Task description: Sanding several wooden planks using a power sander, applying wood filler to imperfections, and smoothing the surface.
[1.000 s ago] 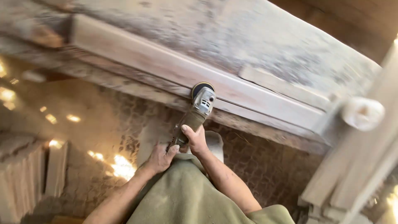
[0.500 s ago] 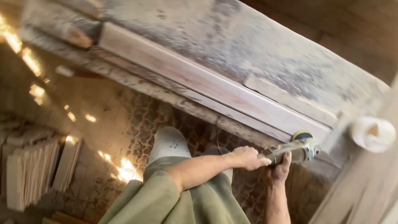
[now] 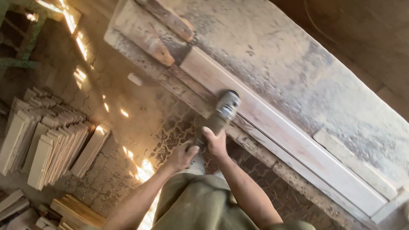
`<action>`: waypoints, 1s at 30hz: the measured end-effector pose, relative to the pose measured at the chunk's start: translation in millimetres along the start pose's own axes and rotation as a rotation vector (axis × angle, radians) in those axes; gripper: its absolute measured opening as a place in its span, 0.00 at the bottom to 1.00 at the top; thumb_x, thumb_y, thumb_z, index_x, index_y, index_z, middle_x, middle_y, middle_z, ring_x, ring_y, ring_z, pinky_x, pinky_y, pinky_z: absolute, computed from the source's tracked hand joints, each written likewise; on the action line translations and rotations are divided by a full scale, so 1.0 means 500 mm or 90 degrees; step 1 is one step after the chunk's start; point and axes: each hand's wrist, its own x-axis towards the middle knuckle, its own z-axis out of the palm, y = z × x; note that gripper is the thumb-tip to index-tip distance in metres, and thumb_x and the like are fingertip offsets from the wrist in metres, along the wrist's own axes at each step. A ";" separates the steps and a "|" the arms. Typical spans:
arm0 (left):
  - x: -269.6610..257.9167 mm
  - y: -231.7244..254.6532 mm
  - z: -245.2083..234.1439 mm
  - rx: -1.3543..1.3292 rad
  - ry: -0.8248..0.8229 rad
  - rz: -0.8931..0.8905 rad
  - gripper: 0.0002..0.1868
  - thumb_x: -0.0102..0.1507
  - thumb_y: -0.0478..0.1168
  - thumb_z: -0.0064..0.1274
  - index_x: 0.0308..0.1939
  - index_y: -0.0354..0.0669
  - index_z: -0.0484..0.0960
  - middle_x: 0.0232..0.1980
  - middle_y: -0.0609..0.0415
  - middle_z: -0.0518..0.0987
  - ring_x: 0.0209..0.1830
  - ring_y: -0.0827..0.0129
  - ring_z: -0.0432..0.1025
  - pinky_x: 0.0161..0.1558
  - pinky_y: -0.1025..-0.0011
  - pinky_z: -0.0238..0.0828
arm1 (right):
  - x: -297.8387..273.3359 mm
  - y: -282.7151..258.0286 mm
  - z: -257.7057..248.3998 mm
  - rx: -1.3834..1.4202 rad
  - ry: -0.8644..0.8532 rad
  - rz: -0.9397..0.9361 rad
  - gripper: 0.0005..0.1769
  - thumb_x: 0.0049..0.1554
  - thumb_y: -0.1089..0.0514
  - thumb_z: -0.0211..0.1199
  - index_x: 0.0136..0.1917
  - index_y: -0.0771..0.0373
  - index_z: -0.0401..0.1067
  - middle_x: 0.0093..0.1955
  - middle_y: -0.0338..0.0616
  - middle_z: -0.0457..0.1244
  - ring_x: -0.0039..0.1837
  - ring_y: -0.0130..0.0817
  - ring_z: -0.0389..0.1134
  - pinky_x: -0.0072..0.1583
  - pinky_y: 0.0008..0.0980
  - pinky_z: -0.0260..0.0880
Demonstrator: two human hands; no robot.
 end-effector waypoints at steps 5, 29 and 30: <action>0.011 -0.020 -0.163 -0.155 0.130 -0.042 0.34 0.69 0.66 0.43 0.20 0.43 0.74 0.11 0.46 0.76 0.15 0.60 0.78 0.27 0.63 0.77 | 0.094 -0.014 0.221 -0.036 -0.181 -0.037 0.29 0.47 0.58 0.80 0.60 0.63 0.74 0.52 0.47 0.71 0.52 0.30 0.67 0.55 0.44 0.74; 0.060 0.146 -0.203 -0.161 0.081 -0.045 0.39 0.71 0.63 0.36 0.14 0.44 0.78 0.09 0.48 0.75 0.11 0.63 0.74 0.22 0.68 0.72 | 0.169 -0.088 0.220 -0.036 -0.124 -0.021 0.27 0.44 0.52 0.83 0.52 0.60 0.73 0.41 0.42 0.70 0.44 0.28 0.70 0.45 0.33 0.73; 0.052 0.133 -0.166 -0.106 0.069 -0.061 0.37 0.70 0.67 0.37 0.32 0.36 0.80 0.28 0.35 0.78 0.31 0.46 0.74 0.36 0.51 0.70 | 0.149 -0.096 0.178 -0.025 -0.110 -0.014 0.29 0.43 0.52 0.83 0.53 0.61 0.73 0.41 0.44 0.69 0.44 0.30 0.69 0.45 0.35 0.73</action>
